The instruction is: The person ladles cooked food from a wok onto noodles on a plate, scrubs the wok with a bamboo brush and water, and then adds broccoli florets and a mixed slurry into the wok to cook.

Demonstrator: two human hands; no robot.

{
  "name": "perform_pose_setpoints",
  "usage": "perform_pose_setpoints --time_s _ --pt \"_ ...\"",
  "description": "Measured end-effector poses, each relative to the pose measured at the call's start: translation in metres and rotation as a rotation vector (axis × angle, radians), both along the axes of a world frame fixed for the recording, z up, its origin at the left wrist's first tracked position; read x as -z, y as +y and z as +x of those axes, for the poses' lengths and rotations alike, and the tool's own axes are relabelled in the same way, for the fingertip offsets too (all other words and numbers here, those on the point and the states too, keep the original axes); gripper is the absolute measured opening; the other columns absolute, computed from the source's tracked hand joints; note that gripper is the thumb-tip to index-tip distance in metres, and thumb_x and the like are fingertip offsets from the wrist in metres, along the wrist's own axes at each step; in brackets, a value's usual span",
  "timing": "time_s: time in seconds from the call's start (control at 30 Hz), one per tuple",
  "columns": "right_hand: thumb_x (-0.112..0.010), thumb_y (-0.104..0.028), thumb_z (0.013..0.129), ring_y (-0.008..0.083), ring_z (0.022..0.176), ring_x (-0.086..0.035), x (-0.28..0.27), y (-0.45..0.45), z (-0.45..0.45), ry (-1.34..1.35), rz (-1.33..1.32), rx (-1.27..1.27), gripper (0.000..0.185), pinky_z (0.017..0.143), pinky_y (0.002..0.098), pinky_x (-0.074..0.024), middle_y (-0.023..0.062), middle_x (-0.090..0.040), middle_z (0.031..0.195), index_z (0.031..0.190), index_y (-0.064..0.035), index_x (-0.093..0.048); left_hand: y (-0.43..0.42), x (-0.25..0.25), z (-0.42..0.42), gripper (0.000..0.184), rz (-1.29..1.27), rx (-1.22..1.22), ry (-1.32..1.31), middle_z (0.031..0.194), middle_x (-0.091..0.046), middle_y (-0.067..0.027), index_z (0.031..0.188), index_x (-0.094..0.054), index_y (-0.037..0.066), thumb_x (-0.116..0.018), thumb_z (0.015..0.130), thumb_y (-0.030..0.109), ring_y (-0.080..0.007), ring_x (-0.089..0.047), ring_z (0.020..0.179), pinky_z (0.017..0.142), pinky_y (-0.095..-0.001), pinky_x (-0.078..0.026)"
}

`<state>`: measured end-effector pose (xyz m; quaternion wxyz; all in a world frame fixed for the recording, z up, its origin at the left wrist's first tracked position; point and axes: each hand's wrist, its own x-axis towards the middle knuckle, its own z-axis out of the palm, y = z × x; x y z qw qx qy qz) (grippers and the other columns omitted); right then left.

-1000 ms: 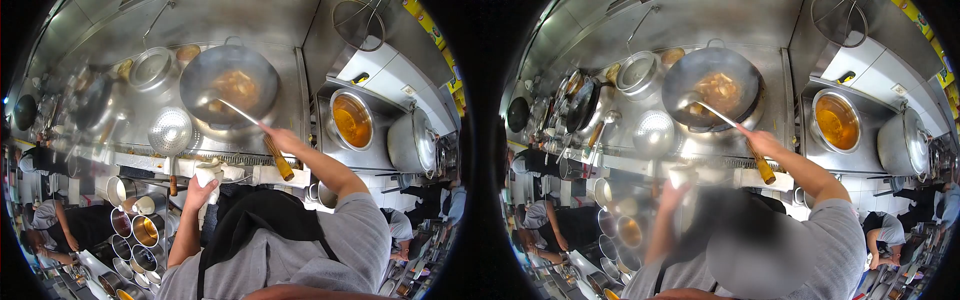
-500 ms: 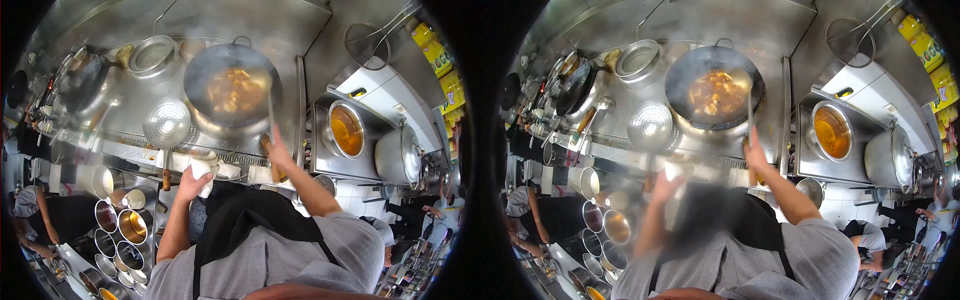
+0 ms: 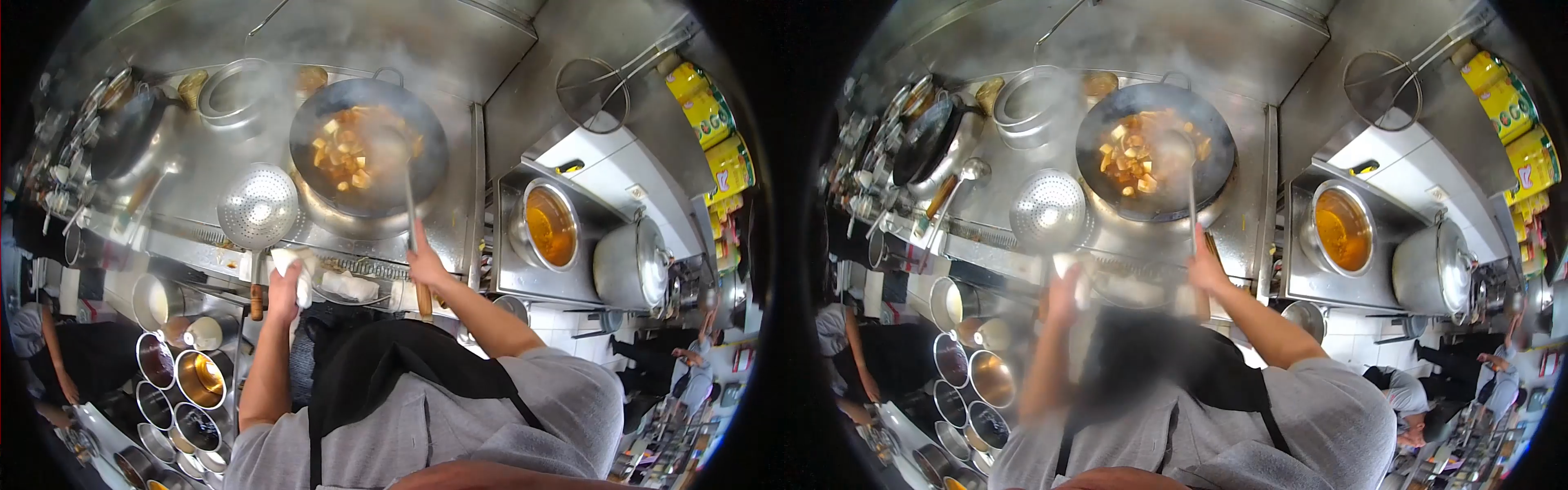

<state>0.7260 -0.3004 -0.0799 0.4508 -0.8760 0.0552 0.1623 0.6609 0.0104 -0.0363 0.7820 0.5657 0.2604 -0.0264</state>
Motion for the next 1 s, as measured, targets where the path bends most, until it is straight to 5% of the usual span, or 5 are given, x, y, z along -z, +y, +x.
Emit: perform_pose_setpoints --time_s 0.13,0.33,0.53,0.9,1.0 --pt "-0.049 -0.004 0.090 0.0097 0.044 -0.043 -0.042 -0.018 0.033 0.507 0.787 -0.038 0.079 0.039 0.0261 -0.0392 0.0019 -0.050 0.068 0.151 -0.0318 -0.007 -0.015 0.023 0.048 0.045 -0.208 -0.014 0.034 0.103 -0.064 -0.0120 0.121 -0.051 -0.003 -0.056 0.092 0.031 -0.0203 -0.063 0.080 0.065 -0.0355 -0.052" --pt "-0.051 -0.006 0.087 0.0236 0.062 -0.060 0.003 0.028 0.055 -0.189 -0.398 -0.005 0.077 0.051 0.0351 -0.0495 0.0267 -0.064 0.103 0.151 -0.0202 -0.010 -0.047 0.006 0.123 0.047 -0.317 0.176 0.275 0.099 -0.064 -0.0087 0.117 -0.052 0.007 -0.043 0.096 0.048 -0.0239 -0.064 0.082 0.064 -0.0437 -0.053" --pt "-0.052 -0.003 0.086 0.0193 0.063 -0.060 -0.057 0.072 -0.023 0.154 0.178 0.134 0.077 0.050 0.0331 -0.0494 0.0208 -0.066 0.096 0.151 -0.0157 -0.012 -0.065 0.085 0.167 0.040 -0.525 0.294 0.235 0.083 -0.065 -0.0044 0.108 -0.056 0.011 -0.049 0.094 0.047 -0.0218 -0.064 0.070 0.055 -0.0387 -0.052" --pt "-0.050 -0.008 0.083 0.0467 0.086 -0.062 -0.174 0.013 -0.045 -0.184 -0.295 -0.222 0.077 0.081 0.0483 -0.0482 0.0342 -0.061 0.094 0.150 -0.0268 -0.017 -0.003 0.072 0.137 0.048 -0.709 0.260 0.222 0.113 -0.059 -0.0110 0.126 -0.044 0.006 -0.041 0.098 0.045 -0.0255 -0.061 0.100 0.080 -0.0473 -0.050" --pt "-0.050 -0.006 0.082 0.0468 0.084 -0.062 -0.201 0.033 -0.054 0.513 -0.244 -0.064 0.080 0.081 0.0489 -0.0478 0.0342 -0.061 0.095 0.150 -0.0291 -0.014 0.005 0.048 0.136 0.050 -0.647 0.309 0.269 0.113 -0.060 -0.0109 0.126 -0.044 0.006 -0.038 0.098 0.047 -0.0262 -0.061 0.098 0.077 -0.0491 -0.050"
